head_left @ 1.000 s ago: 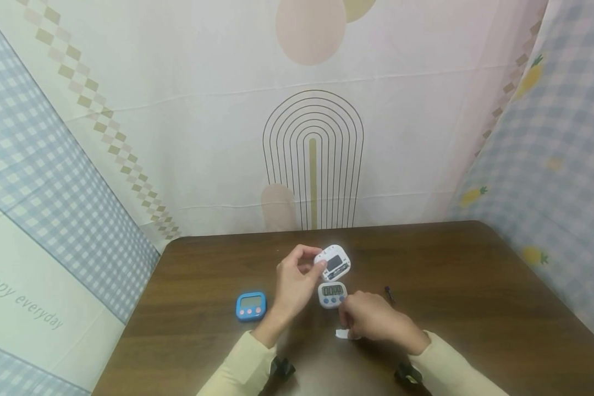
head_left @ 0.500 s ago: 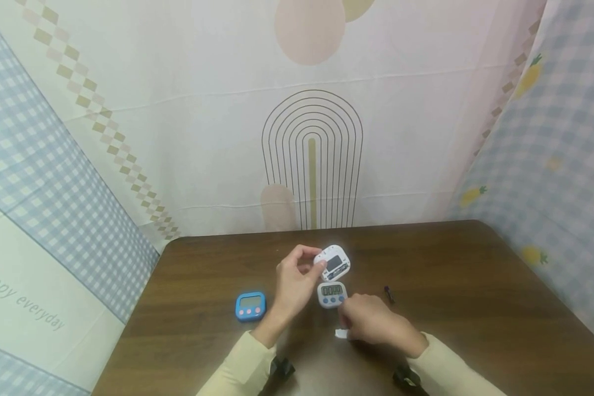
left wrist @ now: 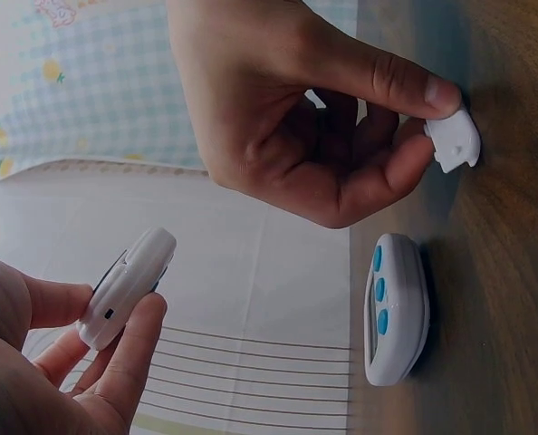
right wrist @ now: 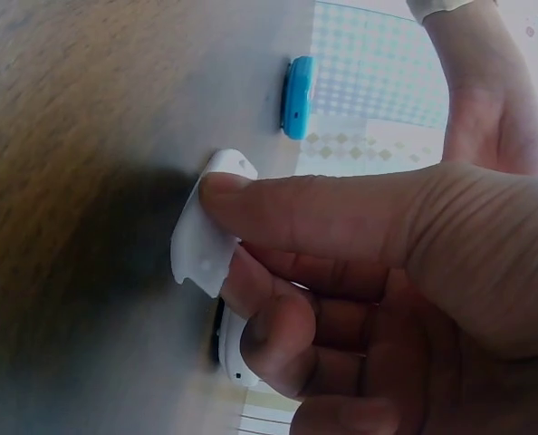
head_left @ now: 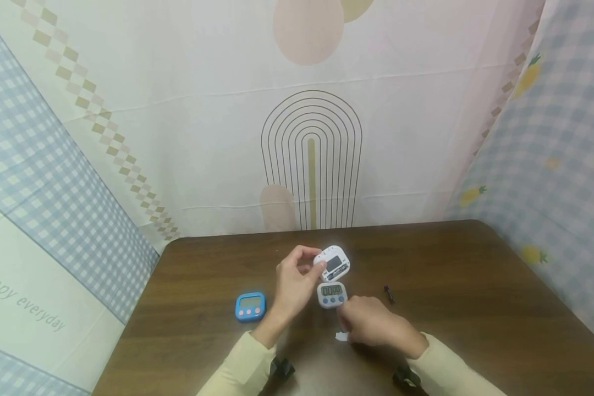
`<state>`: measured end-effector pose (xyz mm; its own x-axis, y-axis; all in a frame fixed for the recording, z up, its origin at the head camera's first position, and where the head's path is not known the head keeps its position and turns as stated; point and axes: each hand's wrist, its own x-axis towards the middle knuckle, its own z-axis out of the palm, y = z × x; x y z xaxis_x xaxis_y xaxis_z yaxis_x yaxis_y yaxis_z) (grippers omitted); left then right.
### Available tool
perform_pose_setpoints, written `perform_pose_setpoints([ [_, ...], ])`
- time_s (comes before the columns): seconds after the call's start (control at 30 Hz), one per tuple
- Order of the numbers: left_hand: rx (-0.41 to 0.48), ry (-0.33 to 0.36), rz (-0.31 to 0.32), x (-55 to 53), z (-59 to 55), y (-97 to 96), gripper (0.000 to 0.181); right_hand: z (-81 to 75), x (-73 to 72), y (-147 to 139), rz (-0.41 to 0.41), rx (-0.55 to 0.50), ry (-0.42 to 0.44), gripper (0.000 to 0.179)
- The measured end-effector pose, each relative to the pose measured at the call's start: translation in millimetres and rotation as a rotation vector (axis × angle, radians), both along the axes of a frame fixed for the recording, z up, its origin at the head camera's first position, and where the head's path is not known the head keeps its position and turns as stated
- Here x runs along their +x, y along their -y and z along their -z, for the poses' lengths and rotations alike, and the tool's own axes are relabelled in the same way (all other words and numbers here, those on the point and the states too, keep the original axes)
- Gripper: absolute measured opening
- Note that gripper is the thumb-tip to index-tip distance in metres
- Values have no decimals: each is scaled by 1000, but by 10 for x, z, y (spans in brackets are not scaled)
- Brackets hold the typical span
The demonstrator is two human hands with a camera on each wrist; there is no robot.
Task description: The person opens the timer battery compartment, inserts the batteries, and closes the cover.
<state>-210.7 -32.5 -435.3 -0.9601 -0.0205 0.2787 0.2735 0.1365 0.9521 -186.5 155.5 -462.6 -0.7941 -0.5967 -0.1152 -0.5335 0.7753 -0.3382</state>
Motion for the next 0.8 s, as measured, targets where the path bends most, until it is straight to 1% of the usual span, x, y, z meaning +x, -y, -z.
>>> perform_pose_setpoints([
  [0.33, -12, -14, -12, -5, 1, 6, 19, 21, 18, -10, -66, 18, -20, 34],
  [0.63, -23, -14, -16, -7, -14, 3, 19, 23, 12, -9, -56, 4, -42, 35],
  [0.8, -4, -6, -11, -6, -10, 5, 20, 1, 7, -21, -57, -18, -47, 35],
])
